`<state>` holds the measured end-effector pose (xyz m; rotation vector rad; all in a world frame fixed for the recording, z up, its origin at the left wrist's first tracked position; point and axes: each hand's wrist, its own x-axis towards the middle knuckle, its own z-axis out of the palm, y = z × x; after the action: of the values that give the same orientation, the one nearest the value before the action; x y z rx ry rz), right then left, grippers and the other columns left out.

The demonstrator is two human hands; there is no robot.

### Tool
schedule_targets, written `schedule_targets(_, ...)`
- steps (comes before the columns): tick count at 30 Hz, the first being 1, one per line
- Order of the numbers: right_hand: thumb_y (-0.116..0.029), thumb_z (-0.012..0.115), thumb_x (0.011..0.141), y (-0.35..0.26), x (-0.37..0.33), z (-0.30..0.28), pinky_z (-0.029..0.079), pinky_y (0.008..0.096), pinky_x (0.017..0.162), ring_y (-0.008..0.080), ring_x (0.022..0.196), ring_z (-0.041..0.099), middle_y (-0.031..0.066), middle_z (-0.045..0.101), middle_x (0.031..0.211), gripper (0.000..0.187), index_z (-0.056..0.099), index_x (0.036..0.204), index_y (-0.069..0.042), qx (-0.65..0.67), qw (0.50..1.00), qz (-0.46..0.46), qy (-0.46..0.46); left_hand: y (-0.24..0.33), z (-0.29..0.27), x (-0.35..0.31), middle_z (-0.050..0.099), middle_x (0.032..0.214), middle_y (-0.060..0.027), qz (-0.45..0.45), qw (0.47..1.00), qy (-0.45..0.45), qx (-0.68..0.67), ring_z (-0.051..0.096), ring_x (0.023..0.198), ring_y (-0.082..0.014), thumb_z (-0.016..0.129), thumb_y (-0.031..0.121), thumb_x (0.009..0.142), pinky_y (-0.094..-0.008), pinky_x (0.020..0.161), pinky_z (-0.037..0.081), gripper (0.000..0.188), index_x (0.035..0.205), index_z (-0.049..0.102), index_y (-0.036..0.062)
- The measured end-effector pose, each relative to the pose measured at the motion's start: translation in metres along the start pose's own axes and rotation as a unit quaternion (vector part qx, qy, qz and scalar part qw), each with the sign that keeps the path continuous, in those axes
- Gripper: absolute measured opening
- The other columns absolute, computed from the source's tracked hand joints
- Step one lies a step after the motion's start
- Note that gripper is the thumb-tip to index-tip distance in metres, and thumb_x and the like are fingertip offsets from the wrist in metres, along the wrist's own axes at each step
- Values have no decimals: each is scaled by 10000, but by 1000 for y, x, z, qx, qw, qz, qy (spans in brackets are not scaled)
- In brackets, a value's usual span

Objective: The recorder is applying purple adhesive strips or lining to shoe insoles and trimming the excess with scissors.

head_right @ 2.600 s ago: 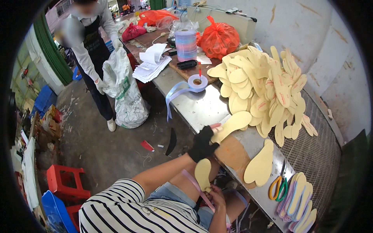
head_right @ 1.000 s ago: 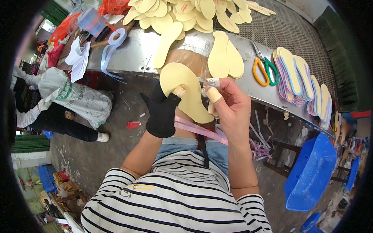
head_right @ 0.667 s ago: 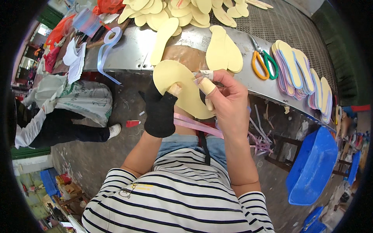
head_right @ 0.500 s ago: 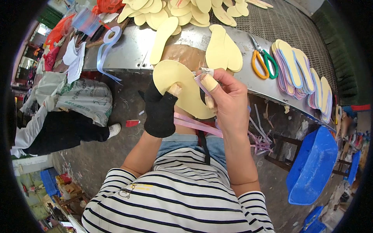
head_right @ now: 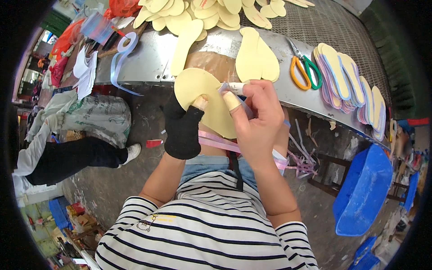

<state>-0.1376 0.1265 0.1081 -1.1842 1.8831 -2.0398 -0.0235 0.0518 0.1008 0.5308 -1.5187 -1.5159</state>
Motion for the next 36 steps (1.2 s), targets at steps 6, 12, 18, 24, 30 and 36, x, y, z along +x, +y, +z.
schedule_targets(6,13,584,803,7,13,-16,352,159,578,25,667,472,-3,522,826,34,574,834,23,45,983,47,-172,2,-3,8,622,970,-44,-57,997,-30,-35,571,862,-99,623,98,812,-250,750,469,316,1104,563,-6)
schedule_targets(12,-34,562,835,10,11,6,305,157,505,4,584,420,-35,512,730,29,565,831,-6,180,968,111,-133,-1,-4,41,644,938,-50,-121,977,-159,-75,597,842,-116,641,107,801,-253,738,491,298,1068,579,-11)
schedule_targets(18,-155,564,881,23,5,3,267,170,431,24,499,381,-27,527,737,136,570,965,-48,342,888,290,-98,5,1,40,659,935,-116,-125,977,-71,-160,625,828,-150,588,18,818,-267,748,513,252,1062,573,-41)
schedule_targets(24,4,670,767,26,2,0,299,160,473,11,561,404,-22,509,779,108,564,757,22,30,998,-26,-49,12,5,32,654,923,-145,-78,977,-42,-191,629,802,-169,586,18,819,-281,720,522,253,1061,566,-55)
schedule_targets(30,-36,656,791,6,4,-1,403,160,536,19,654,532,-12,576,769,79,604,811,20,244,939,207,-123,14,11,34,646,938,-154,-79,982,-26,-170,636,835,-196,576,12,824,-304,738,525,248,1059,553,-62)
schedule_targets(36,-52,616,823,17,15,4,407,161,538,16,646,533,-13,588,707,68,601,843,12,189,950,187,-163,3,6,51,593,1062,-123,-118,969,-105,-191,603,954,-201,569,138,855,-312,787,517,322,1133,515,-12)
